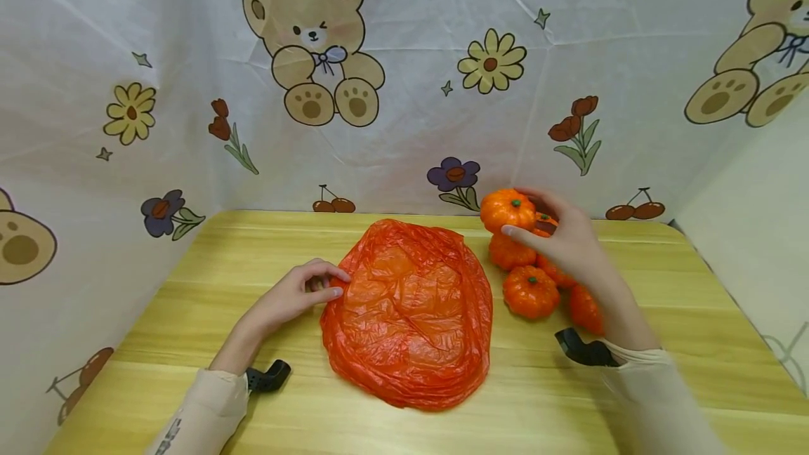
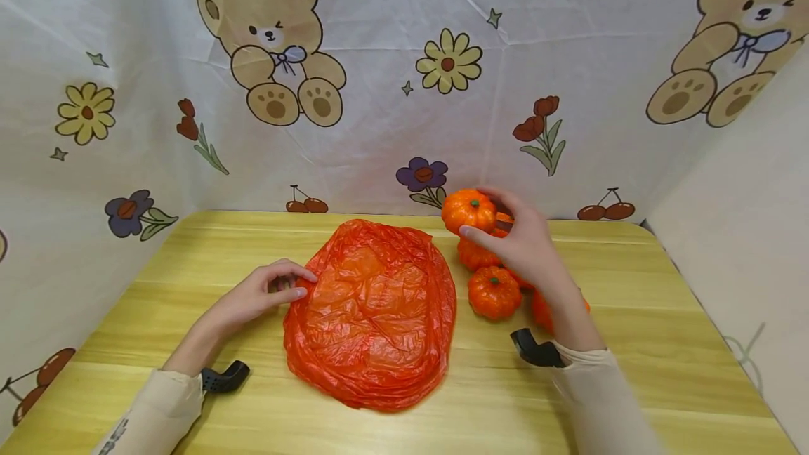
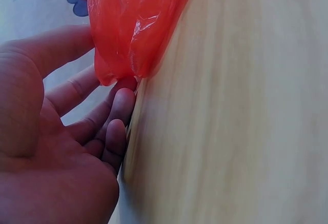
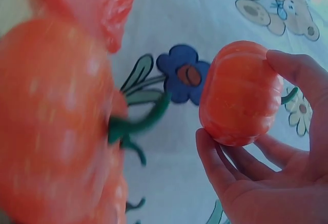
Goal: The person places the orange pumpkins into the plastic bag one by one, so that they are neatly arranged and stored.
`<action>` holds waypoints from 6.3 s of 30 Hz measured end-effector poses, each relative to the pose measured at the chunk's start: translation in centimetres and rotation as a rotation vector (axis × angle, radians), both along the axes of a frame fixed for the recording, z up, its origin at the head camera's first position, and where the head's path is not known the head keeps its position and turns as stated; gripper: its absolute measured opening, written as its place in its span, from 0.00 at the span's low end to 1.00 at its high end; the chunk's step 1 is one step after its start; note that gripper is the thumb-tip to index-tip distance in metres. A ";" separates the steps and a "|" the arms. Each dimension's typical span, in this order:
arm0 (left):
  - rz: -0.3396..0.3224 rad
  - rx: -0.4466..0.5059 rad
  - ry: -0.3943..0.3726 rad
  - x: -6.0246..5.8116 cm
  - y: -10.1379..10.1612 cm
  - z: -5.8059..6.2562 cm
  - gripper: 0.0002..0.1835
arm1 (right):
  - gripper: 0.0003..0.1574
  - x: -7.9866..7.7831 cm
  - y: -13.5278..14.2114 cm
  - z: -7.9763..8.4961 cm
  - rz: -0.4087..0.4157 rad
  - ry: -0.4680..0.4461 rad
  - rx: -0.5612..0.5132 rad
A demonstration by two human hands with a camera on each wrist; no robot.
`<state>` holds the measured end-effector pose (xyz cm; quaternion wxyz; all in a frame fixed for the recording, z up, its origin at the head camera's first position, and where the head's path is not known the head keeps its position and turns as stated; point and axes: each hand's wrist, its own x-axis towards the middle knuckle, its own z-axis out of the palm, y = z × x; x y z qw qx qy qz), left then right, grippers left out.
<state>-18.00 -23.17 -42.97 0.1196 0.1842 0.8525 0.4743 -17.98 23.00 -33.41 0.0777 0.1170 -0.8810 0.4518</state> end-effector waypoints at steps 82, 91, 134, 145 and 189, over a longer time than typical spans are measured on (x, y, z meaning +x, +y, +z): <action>-0.006 -0.022 0.042 -0.4 -0.4 -0.6 0.16 | 0.55 -0.1 -18.9 -7.1 0.449 -0.140 0.132; 0.004 -0.021 0.037 -0.5 -0.3 -0.7 0.16 | 0.48 0.6 -16.8 -5.0 0.355 -0.110 0.059; 0.014 -0.005 0.026 -0.4 -0.5 -0.8 0.15 | 0.37 5.9 1.2 -2.6 0.092 0.124 0.095; 0.012 0.000 0.019 -0.4 -0.4 -0.8 0.15 | 0.41 7.8 7.7 -3.8 -0.065 0.149 0.129; 0.015 -0.001 0.019 -0.5 -0.6 -0.8 0.14 | 0.34 8.1 14.0 -7.4 -0.007 -0.099 0.267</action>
